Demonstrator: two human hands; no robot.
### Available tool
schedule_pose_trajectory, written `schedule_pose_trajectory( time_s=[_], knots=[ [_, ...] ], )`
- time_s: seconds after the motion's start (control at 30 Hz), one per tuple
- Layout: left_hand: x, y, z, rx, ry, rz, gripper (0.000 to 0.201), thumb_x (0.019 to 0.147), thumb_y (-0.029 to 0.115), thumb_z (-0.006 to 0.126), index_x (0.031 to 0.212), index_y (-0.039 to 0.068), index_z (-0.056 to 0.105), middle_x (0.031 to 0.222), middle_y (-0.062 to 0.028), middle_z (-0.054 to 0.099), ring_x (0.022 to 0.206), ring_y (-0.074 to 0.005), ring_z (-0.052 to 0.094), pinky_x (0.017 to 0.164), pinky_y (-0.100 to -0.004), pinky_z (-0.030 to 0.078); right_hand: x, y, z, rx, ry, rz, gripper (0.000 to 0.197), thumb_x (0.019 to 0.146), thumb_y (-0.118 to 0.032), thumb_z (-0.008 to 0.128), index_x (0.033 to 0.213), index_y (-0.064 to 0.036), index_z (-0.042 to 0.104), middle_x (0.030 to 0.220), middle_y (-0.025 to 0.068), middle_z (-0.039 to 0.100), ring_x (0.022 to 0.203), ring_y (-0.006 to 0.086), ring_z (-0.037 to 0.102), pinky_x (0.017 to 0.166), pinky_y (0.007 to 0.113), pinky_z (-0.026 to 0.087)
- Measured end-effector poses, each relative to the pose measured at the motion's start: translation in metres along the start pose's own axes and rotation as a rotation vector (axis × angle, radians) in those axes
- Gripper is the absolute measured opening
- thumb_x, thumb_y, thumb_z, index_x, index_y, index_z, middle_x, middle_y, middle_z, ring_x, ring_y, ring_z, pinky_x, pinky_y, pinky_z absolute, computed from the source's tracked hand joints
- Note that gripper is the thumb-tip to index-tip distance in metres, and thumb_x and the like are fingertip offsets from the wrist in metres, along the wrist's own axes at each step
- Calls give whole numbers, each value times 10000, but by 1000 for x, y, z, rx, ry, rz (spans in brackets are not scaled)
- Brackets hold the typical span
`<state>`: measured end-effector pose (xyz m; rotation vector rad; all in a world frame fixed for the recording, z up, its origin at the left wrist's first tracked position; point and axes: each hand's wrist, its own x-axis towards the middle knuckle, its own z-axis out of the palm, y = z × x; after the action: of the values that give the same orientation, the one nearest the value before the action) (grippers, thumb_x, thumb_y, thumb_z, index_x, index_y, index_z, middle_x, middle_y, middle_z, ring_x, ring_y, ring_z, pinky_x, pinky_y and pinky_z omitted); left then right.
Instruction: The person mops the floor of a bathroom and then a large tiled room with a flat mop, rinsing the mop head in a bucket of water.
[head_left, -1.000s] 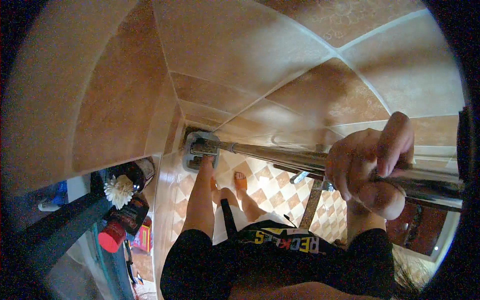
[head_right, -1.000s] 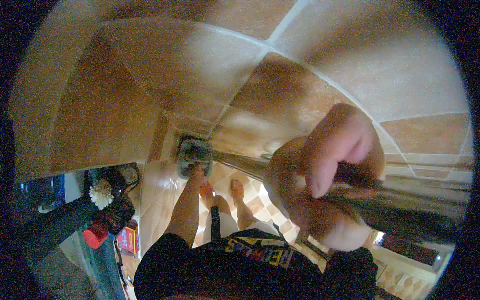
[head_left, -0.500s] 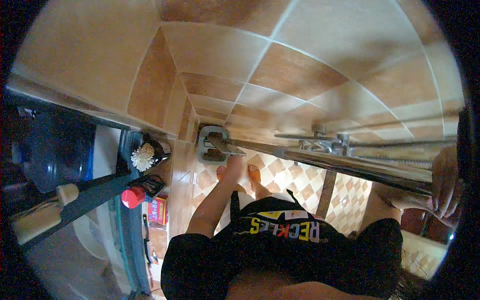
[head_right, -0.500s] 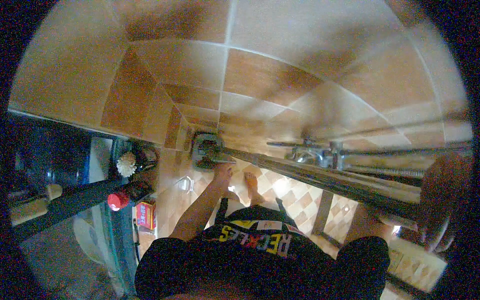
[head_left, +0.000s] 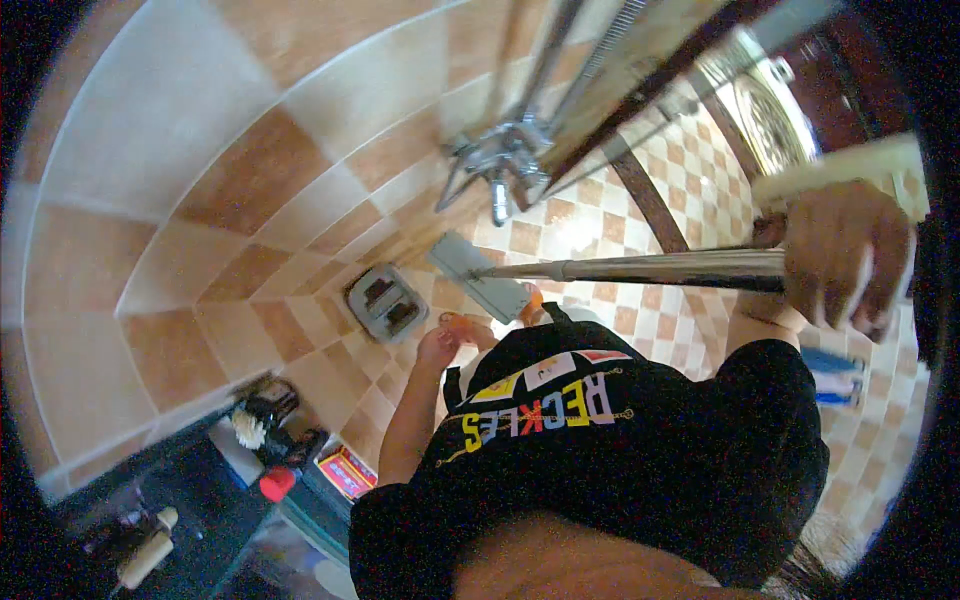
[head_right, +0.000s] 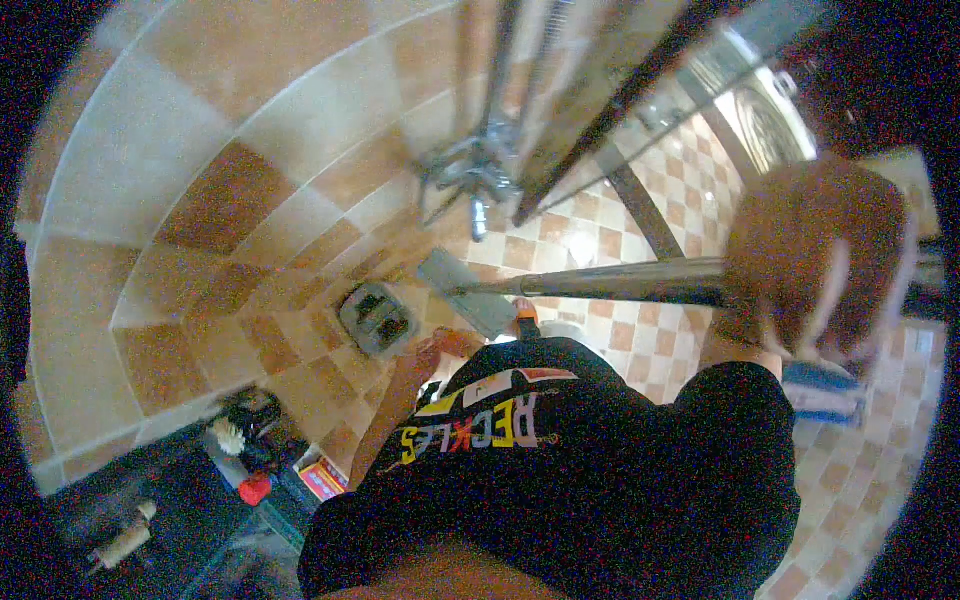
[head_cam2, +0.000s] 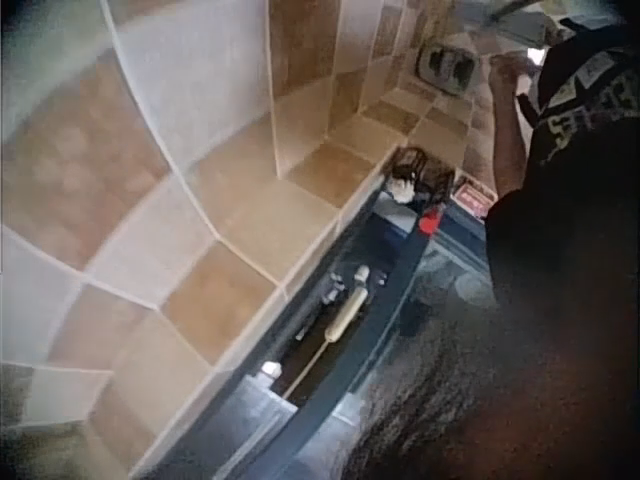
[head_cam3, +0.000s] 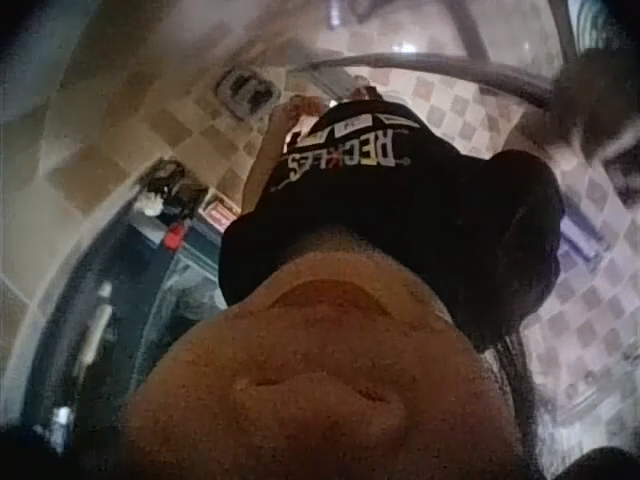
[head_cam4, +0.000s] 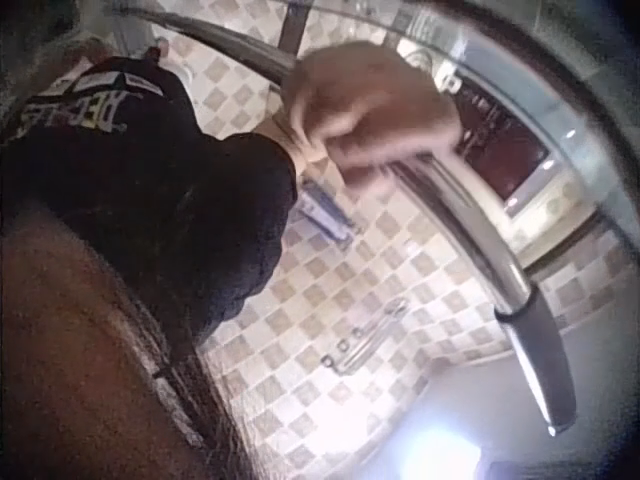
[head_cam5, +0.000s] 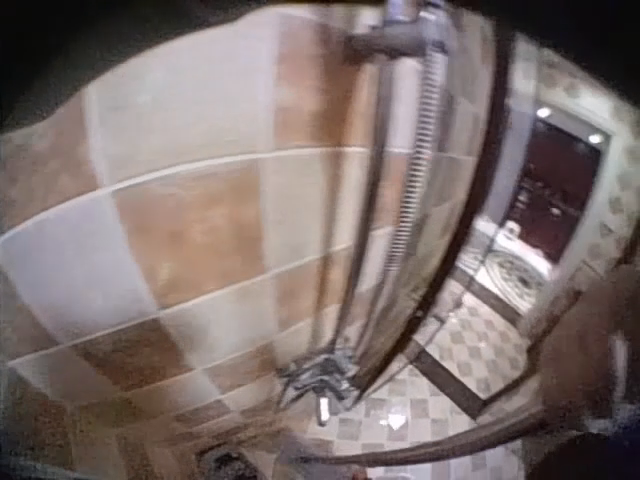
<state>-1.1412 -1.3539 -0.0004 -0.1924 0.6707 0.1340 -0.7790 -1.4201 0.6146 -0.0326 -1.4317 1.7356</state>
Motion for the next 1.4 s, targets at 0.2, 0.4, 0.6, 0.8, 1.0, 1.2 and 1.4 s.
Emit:
schedule_pose_trajectory(
  time_s=[0.2, 0.4, 0.6, 0.8, 1.0, 1.2, 1.4],
  knots=[
    [28, -6, 20, 177, 553, 421, 174, 798, 140, 492, 911, 8, 496, 804, -127, 553, 732, -227, 539, 660, -319, 474, -120, -20, 41, -580, 308, -46, 163, 731, -158, 583, 637, -36, 529, 485, 58, 514, 365, 169, 495, 348, 256, 409],
    [75, -67, 127, 454, 415, 282, 188, 770, 146, 532, 917, 38, 486, 798, -120, 553, 735, -223, 538, 682, -338, 463, -270, -33, 94, -940, 951, -350, 190, 762, -183, 546, 779, -71, 394, 406, -26, 427, 303, 88, 391, 330, 200, 333],
    [148, -153, 192, 890, 378, 266, 238, 753, 146, 535, 959, 32, 501, 795, -109, 558, 702, -199, 550, 604, -287, 461, -397, -54, 135, -1136, 1246, -415, 237, 792, -222, 504, 693, -87, 336, 389, -28, 361, 315, 87, 316, 330, 234, 251],
    [217, -119, 195, 1222, 421, 312, 216, 764, 106, 516, 967, 32, 505, 641, -83, 523, 474, -150, 489, 379, -248, 379, -485, -66, 136, -1120, 1656, -595, 287, 748, -208, 566, 640, -83, 331, 380, -6, 307, 323, 99, 279, 345, 247, 227],
    [280, -132, 287, 1661, 449, -75, 146, 810, 170, 477, 900, 60, 508, 662, -80, 521, 489, -154, 508, 383, -250, 393, -568, -83, 123, -1122, 1942, -616, 140, 647, -41, 512, 654, -25, 373, 530, 54, 387, 431, 127, 404, 370, 242, 306],
    [408, -165, 339, 1949, 483, -236, 177, 805, 203, 485, 913, 74, 538, 692, -64, 545, 518, -139, 512, 430, -268, 422, -634, -133, 59, -1194, 2142, -806, 105, 636, 6, 499, 673, -5, 401, 540, 62, 409, 439, 130, 420, 371, 243, 326],
    [570, -196, 460, 2155, 290, -286, 172, 742, 110, 499, 874, 48, 591, 658, -51, 556, 536, -135, 515, 443, -266, 401, -692, -224, -4, -1289, 2147, -829, 134, 626, 53, 452, 698, -26, 371, 542, 53, 372, 446, 144, 392, 389, 260, 322]
  ],
)
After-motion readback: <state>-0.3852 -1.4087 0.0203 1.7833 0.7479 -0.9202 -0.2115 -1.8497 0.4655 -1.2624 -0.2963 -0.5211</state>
